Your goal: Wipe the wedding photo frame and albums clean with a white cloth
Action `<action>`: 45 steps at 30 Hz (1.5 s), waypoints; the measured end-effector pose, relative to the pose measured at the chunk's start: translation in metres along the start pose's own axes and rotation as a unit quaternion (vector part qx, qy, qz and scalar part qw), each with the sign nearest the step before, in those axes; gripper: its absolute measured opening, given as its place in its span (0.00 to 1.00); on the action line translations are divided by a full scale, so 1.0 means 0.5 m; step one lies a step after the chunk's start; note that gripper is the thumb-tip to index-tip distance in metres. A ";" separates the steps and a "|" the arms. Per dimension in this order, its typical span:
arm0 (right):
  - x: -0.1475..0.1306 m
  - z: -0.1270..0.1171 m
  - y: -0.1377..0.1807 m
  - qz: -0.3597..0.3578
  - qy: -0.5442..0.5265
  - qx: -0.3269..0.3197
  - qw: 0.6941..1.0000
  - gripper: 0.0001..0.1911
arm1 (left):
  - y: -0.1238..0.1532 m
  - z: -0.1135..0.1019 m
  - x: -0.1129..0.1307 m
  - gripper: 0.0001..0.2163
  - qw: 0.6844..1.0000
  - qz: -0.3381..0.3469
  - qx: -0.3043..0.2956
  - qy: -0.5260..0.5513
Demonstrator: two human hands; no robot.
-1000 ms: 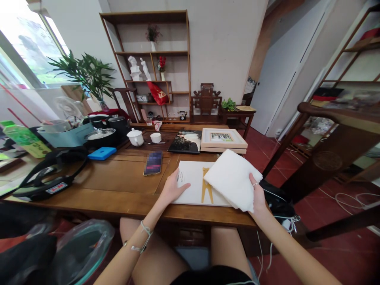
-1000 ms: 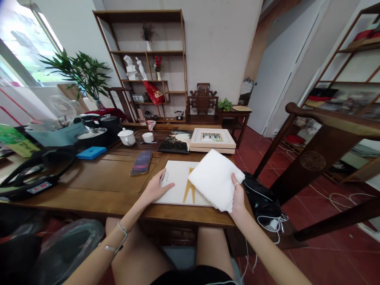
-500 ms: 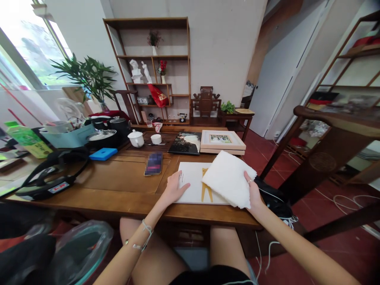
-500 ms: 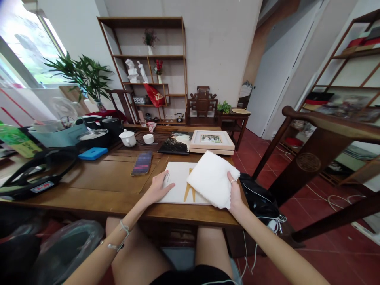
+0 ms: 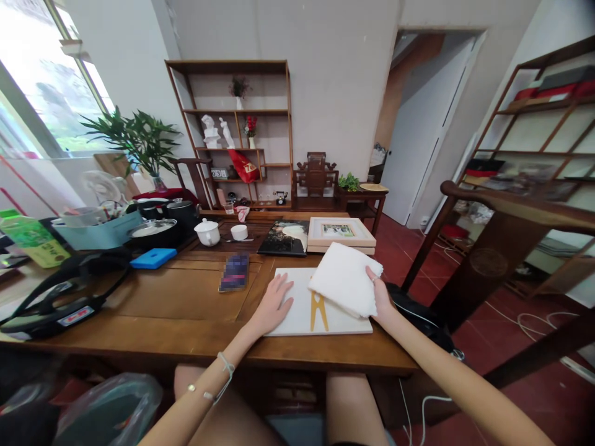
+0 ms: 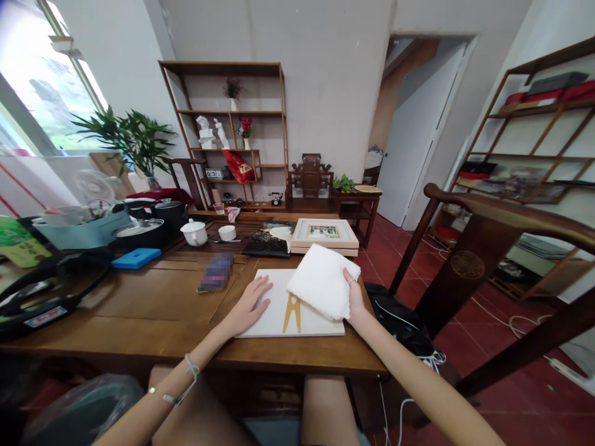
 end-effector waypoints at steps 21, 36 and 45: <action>-0.010 -0.028 -0.024 -0.027 0.042 0.008 0.999 0.16 | -0.004 0.004 -0.008 0.21 1.000 -0.002 -0.010 0.013; -0.157 0.031 0.092 -0.502 0.483 -0.032 0.716 0.13 | -0.001 0.005 -0.010 0.22 1.000 0.003 -0.014 0.008; 0.001 0.090 0.043 -0.439 0.792 -0.243 0.348 0.28 | -0.003 0.007 -0.012 0.23 1.000 0.004 -0.026 -0.002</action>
Point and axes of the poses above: each hand's wrist, its own y-axis away from the middle knuckle, its own z-axis out of the palm, x = y × z, the point moved 4 cm from there along -y, towards the middle knuckle, and after that the axes turned 1 degree about -x, right-handed, at the moved point
